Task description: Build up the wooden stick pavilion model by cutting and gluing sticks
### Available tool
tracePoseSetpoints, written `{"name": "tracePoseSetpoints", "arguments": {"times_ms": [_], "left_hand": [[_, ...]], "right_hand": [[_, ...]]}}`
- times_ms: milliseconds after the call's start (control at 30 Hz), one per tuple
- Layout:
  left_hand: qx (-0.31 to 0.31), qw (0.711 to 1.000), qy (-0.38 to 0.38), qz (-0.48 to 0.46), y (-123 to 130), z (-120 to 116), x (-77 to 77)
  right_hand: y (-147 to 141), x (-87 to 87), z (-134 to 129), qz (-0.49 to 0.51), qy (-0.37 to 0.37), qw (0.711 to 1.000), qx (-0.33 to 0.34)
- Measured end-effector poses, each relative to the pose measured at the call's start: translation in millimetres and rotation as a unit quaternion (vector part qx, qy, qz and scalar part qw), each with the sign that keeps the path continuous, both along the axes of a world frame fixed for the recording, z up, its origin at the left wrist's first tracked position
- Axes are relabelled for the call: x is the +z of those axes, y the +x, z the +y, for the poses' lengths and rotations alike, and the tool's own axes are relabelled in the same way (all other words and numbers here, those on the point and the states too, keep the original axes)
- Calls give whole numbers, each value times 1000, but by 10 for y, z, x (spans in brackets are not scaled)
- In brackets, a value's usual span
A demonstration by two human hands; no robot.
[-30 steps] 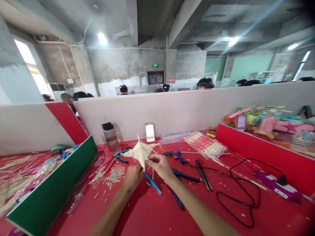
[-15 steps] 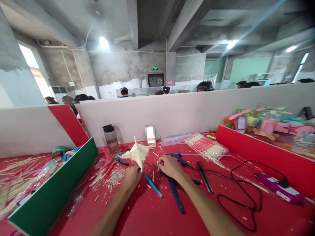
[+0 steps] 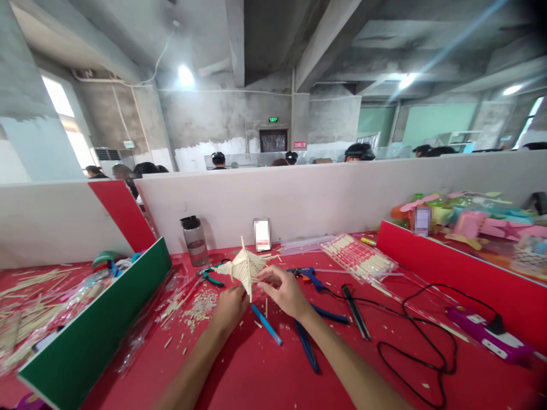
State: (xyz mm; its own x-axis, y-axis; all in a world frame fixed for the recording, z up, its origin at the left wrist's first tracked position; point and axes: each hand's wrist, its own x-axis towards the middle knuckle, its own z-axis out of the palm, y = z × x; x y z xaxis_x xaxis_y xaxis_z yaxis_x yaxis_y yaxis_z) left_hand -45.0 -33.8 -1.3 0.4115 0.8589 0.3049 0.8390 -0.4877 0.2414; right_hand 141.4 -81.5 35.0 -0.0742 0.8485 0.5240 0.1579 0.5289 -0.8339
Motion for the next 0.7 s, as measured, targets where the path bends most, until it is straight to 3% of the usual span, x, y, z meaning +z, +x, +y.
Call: {"name": "tracePoseSetpoints", "arguments": {"times_ms": [467, 700], "left_hand": [[4, 997, 24, 72, 35, -81, 150], [-13, 1000, -5, 28, 53, -14, 20]], "right_hand": [[49, -34, 43, -33, 9, 999, -25], [42, -29, 49, -47, 18, 998, -25]]}}
